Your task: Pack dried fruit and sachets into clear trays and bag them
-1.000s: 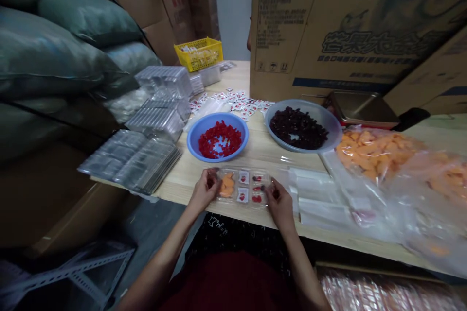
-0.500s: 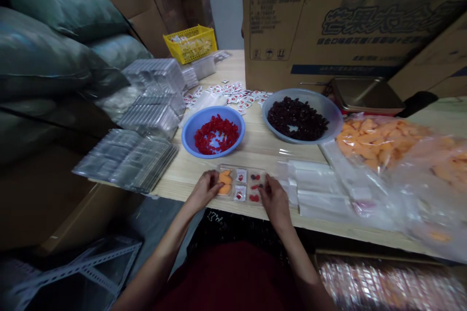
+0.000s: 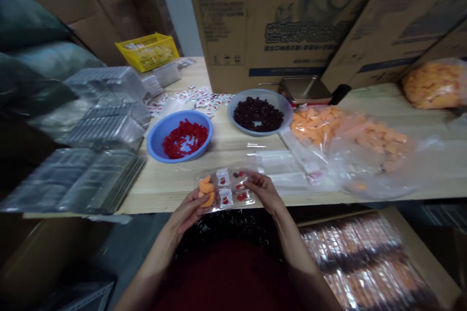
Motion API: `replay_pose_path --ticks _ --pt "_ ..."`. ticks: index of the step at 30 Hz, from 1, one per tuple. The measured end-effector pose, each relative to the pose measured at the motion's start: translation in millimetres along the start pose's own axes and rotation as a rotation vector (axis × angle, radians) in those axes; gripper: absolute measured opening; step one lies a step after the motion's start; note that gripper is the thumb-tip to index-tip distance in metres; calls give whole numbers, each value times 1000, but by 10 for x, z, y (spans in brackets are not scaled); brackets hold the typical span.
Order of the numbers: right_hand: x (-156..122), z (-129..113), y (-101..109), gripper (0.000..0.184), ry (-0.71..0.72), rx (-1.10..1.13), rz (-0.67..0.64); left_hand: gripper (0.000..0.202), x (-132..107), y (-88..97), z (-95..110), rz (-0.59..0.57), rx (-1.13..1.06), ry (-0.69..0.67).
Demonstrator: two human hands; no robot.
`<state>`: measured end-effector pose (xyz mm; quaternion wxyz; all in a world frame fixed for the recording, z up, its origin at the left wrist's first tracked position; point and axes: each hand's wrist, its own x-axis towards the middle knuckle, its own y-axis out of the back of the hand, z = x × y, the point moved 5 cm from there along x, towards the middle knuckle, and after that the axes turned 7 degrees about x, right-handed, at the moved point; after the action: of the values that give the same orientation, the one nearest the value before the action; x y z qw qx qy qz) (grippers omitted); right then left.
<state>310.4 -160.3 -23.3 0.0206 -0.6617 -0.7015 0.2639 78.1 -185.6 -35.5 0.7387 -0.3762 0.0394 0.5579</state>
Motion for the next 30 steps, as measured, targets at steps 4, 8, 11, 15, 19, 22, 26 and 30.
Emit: replay_pose_path --ticks 4,8,11,15,19,22,26,30 --pt "2 -136 203 61 111 -179 89 44 159 -59 -110 99 -63 30" --pt "-70 -361 538 47 323 -721 330 48 250 -5 -48 201 -138 12" --pt "-102 -412 627 30 257 -1292 467 46 261 100 28 253 -170 -11" --pt "-73 -339 542 27 75 -1689 455 43 231 207 36 302 -184 -17" --pt "-58 -267 453 26 -38 -1833 381 41 194 197 11 287 -226 -55" --pt "-43 -244 402 24 -106 -1863 291 41 190 180 3 266 -247 -60" --pt "6 -322 335 26 -100 -1844 259 43 210 189 7 218 -268 -58" --pt "54 -420 357 19 -86 -1787 268 44 215 181 12 187 -281 -72"
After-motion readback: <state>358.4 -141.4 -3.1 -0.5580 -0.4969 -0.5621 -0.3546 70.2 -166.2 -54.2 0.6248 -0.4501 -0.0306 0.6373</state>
